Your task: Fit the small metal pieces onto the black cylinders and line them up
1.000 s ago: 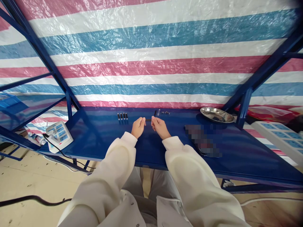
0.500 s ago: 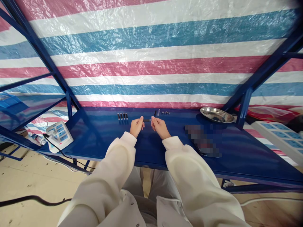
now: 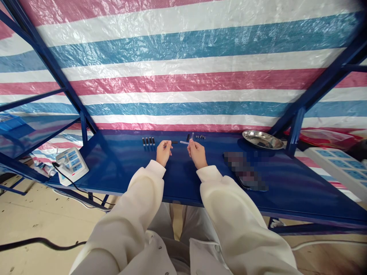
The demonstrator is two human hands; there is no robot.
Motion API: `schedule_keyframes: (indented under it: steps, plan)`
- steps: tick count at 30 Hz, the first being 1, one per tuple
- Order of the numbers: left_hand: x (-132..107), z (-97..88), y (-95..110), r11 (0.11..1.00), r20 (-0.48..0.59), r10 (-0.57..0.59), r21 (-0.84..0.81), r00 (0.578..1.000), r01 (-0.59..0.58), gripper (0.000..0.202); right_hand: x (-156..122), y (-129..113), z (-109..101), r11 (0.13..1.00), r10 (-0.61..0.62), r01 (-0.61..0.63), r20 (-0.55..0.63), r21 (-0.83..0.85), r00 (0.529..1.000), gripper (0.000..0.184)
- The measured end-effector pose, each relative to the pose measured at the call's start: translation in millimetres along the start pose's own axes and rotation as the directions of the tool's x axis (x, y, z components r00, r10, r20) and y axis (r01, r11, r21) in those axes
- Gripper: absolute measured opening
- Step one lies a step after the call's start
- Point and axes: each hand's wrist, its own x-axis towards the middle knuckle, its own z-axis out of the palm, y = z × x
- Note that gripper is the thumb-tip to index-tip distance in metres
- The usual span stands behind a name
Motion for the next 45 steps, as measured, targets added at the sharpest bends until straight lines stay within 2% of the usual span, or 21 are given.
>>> schedule_keyframes:
  steps: [3, 6, 9, 12, 21, 26, 31, 35, 40, 45]
  plan:
    - [-0.6, 0.0, -0.8, 1.0, 0.087, 0.006, 0.022, 0.996, -0.008, 0.034, 1.3, 0.0, 0.8, 1.0, -0.026, 0.028, -0.092, 0.012, 0.995, 0.052]
    - [-2.8, 1.4, 0.0, 1.0, 0.221, 0.017, 0.015, 0.975, -0.021, 0.035, 2.2, -0.5, 3.0, 0.996, -0.089, 0.089, -0.043, -0.008, 0.995, 0.052]
    - [-4.2, 2.4, 1.2, 1.0, 0.268, 0.027, -0.021, 0.963, -0.022, 0.037, 1.6, -1.4, 5.3, 0.997, -0.083, 0.083, 0.067, 0.0, 0.994, 0.049]
    - [-3.9, 2.0, 1.3, 0.999, 0.251, 0.037, -0.036, 0.967, -0.028, 0.038, 0.1, -1.9, 6.5, 0.999, -0.048, 0.046, 0.159, 0.02, 0.986, 0.046]
    - [-2.0, 1.0, -1.3, 0.995, 0.166, 0.084, 0.035, 0.983, -0.091, 0.033, -1.7, -4.4, 4.8, 0.997, -0.063, 0.07, 0.251, -0.017, 0.966, 0.038]
    - [-3.0, 0.4, -0.7, 0.99, 0.179, 0.096, 0.088, 0.979, -0.113, 0.034, -1.2, -3.8, 6.6, 0.999, -0.051, 0.047, 0.359, 0.019, 0.932, 0.037]
    - [-2.9, 0.7, -3.0, 0.99, 0.177, 0.09, 0.092, 0.98, -0.108, 0.035, -2.7, 1.2, 9.2, 0.998, -0.047, 0.061, 0.406, -0.022, 0.913, 0.035]
    - [-2.4, 1.8, -5.2, 0.993, 0.14, 0.08, 0.074, 0.987, -0.091, 0.03, -0.1, 6.8, 8.8, 0.991, -0.047, 0.087, 0.358, -0.097, 0.933, 0.031]
    - [-3.0, 2.1, -3.6, 0.996, 0.106, 0.053, 0.071, 0.993, -0.061, 0.023, 25.3, 12.9, -6.1, 0.96, -0.003, 0.051, 0.172, -0.277, 0.985, 0.02]
    - [-5.2, 5.2, -0.6, 0.993, 0.157, 0.039, 0.102, 0.987, -0.055, 0.018, 57.0, 19.1, -21.5, 0.841, 0.094, -0.025, 0.1, -0.54, 0.991, 0.015]
